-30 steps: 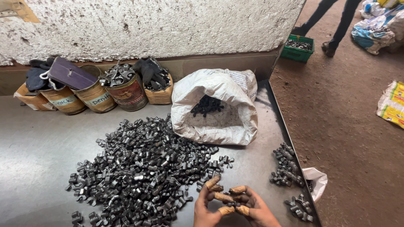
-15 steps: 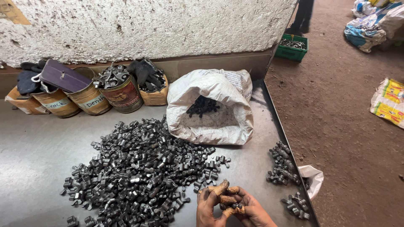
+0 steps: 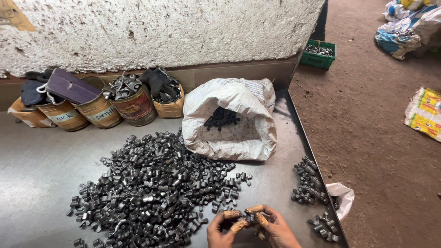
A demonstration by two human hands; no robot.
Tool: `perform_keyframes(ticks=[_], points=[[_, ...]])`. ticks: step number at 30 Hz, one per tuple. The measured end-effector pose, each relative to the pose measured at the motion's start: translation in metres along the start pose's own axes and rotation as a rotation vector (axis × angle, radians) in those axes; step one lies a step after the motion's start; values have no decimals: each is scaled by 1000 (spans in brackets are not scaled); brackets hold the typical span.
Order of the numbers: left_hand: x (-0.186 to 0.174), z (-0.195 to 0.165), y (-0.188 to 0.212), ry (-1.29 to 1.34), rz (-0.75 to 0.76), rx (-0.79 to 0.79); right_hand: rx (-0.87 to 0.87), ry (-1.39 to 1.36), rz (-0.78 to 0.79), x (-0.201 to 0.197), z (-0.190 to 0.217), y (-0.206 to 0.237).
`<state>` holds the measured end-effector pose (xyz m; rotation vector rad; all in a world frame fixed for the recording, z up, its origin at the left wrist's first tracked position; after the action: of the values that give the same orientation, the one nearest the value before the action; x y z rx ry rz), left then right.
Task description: The person repeatedly picks small dark metal parts from a pile on a metal table, separates them by hand, and places them into a white sack. The hands work continuously over the pile, moving parts from the table into the sack.
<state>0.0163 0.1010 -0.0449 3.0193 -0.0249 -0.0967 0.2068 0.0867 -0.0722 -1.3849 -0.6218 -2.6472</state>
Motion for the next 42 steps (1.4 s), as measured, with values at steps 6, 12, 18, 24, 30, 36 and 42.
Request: perform_keyframes(ticks=[6, 12, 18, 24, 30, 36, 42], points=[[5, 38, -5, 116, -55, -127, 60, 241, -135, 12, 3, -9], [-14, 1, -9, -281, -113, -31, 93, 789, -49, 74, 65, -41], [-31, -42, -11, -855, -159, 24, -339, 555, -14, 128, 117, -95], [-19, -19, -26, -930, -27, -127, -771, 1652, 3, 132, 86, -82], [-10, -12, -32, -922, -5, 3, -522, 1367, -229, 65, 95, -67], [0, -41, -37, -689, -33, 126, -242, 15, -75, 23, 91, -62], [12, -40, -66, 125, 10, 14, -35, -167, -63, 22, 64, -77]])
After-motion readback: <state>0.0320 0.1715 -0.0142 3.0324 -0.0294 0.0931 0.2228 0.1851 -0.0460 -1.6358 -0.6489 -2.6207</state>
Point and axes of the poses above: each hand's wrist, its own y-axis away from the middle knuckle, its own x-axis out of the palm, z = x × y, the point moved 7 cm from there along -y, towards the middle knuckle, and after that the axes turned 15 degrees about -y, right-handed, at the moved point
